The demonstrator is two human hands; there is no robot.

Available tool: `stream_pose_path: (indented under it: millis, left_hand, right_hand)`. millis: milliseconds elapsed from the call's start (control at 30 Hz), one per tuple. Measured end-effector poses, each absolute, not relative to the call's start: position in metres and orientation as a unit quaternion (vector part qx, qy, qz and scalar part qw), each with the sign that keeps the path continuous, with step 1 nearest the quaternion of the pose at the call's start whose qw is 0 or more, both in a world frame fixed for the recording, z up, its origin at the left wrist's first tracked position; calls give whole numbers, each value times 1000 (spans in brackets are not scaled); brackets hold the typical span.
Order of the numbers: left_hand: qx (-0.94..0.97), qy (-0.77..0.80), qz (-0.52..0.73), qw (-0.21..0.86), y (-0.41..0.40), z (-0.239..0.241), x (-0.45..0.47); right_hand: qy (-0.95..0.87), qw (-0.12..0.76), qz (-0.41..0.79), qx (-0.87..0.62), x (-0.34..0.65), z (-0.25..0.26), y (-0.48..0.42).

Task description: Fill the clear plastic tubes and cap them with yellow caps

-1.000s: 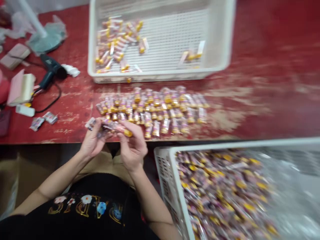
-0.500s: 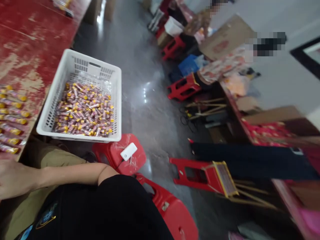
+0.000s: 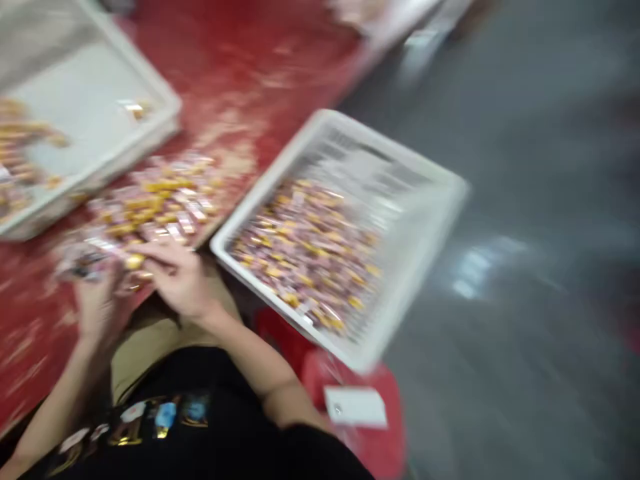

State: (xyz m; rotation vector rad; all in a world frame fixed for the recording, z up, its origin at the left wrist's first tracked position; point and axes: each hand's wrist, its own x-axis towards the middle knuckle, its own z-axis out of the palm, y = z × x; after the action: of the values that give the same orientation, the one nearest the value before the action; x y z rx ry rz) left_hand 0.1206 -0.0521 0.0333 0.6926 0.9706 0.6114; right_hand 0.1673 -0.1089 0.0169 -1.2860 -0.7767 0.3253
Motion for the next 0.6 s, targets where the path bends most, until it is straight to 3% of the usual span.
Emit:
stream_pose_path:
  millis: [67, 133, 600]
  left_hand:
    - [338, 438, 423, 717, -28, 30, 86]
    - [358, 414, 463, 697, -16, 25, 58]
    - [354, 405, 500, 679, -26, 16, -1]
  right_hand:
    - [-338, 738, 207, -547, 165, 3, -96]
    - [-348, 739, 229, -529, 159, -7, -80]
    - [-396, 707, 249, -531, 106, -2, -66]
